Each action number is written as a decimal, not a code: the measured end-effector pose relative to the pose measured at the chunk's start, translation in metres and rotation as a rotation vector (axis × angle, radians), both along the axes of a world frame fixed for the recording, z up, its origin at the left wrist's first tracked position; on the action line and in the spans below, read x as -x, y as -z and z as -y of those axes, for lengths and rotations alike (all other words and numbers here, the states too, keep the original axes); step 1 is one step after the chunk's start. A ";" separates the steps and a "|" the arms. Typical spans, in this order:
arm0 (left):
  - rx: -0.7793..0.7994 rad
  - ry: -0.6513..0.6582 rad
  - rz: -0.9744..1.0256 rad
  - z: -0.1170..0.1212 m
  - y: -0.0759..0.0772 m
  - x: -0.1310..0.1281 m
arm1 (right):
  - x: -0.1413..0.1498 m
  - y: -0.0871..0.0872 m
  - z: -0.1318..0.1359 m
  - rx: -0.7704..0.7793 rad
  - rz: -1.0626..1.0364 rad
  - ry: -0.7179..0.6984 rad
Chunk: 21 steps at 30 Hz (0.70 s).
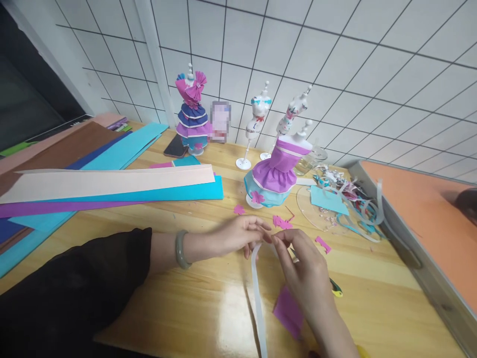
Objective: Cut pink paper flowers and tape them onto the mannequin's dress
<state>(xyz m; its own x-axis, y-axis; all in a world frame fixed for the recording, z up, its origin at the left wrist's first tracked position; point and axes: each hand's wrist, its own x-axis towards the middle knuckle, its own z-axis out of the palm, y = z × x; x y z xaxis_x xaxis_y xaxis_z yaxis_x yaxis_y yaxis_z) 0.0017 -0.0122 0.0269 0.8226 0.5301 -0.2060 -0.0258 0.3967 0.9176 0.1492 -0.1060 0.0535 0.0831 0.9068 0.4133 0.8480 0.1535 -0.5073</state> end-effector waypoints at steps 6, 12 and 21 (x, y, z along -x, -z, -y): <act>0.178 -0.300 -0.055 -0.012 -0.006 0.002 | 0.016 -0.015 -0.010 0.085 -0.378 0.119; 0.098 -0.457 0.039 -0.020 -0.006 0.000 | 0.024 -0.015 -0.032 0.235 -0.638 0.078; 0.170 -0.487 0.108 -0.024 -0.008 0.001 | 0.027 0.003 -0.046 0.267 -0.952 -0.023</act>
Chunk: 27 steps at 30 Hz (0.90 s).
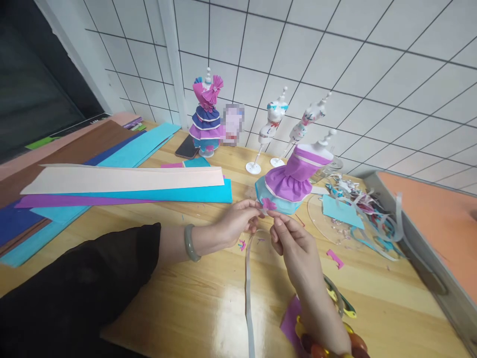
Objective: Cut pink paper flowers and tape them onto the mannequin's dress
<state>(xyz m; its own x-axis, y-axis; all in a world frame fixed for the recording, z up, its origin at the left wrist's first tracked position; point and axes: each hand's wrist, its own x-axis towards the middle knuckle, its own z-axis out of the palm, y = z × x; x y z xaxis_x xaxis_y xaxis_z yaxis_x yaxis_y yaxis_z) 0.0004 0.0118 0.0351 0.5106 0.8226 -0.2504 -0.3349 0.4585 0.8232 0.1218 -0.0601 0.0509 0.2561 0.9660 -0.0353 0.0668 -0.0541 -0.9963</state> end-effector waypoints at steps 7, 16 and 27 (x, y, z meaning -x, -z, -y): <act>0.085 -0.006 0.146 -0.007 0.002 -0.002 | 0.006 0.000 -0.002 0.005 0.033 0.000; 0.158 -0.013 0.244 -0.012 0.003 -0.003 | 0.007 0.006 -0.002 0.015 0.020 0.005; 0.151 0.030 0.330 -0.016 0.002 -0.001 | 0.010 0.006 -0.003 0.009 -0.083 0.022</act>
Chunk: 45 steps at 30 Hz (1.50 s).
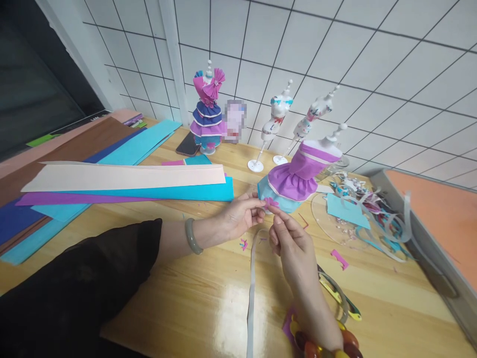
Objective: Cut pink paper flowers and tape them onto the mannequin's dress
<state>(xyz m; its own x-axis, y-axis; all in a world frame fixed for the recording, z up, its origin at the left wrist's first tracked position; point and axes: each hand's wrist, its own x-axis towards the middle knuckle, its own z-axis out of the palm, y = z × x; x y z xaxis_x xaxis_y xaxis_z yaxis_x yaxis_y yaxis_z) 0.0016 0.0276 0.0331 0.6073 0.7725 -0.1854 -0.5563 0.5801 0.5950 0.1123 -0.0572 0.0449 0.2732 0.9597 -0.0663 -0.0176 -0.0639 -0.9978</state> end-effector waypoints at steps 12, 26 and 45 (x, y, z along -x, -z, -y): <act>-0.065 0.041 0.031 -0.001 0.004 0.000 | 0.000 -0.001 0.000 -0.022 0.031 0.024; -0.076 0.035 0.005 0.000 0.002 0.000 | 0.000 0.000 0.001 -0.031 -0.047 0.073; -0.183 0.006 0.026 0.004 0.010 0.000 | 0.003 -0.006 0.003 -0.007 -0.017 0.076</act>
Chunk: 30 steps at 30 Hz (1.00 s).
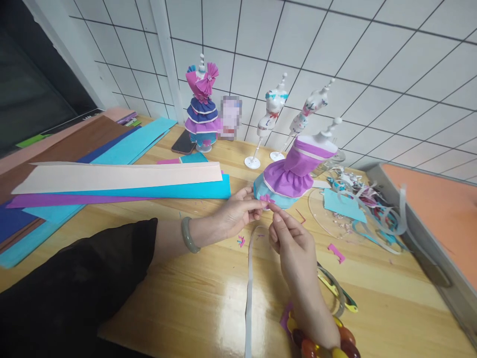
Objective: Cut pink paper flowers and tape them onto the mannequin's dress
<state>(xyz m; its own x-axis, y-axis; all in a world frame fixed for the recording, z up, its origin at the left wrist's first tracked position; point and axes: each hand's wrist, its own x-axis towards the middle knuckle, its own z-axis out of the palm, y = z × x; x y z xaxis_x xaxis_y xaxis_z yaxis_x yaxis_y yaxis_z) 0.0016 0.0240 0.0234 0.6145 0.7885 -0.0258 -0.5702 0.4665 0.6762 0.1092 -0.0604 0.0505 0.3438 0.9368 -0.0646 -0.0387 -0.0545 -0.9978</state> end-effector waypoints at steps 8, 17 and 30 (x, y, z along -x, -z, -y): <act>-0.014 -0.027 -0.007 -0.001 -0.007 0.000 | -0.004 0.001 0.009 -0.081 0.318 0.205; -0.002 -0.017 -0.009 0.001 -0.003 0.000 | -0.001 0.002 -0.002 -0.014 0.098 -0.094; 0.026 0.035 0.022 0.000 -0.001 0.000 | -0.010 -0.005 -0.005 0.028 -0.438 -0.211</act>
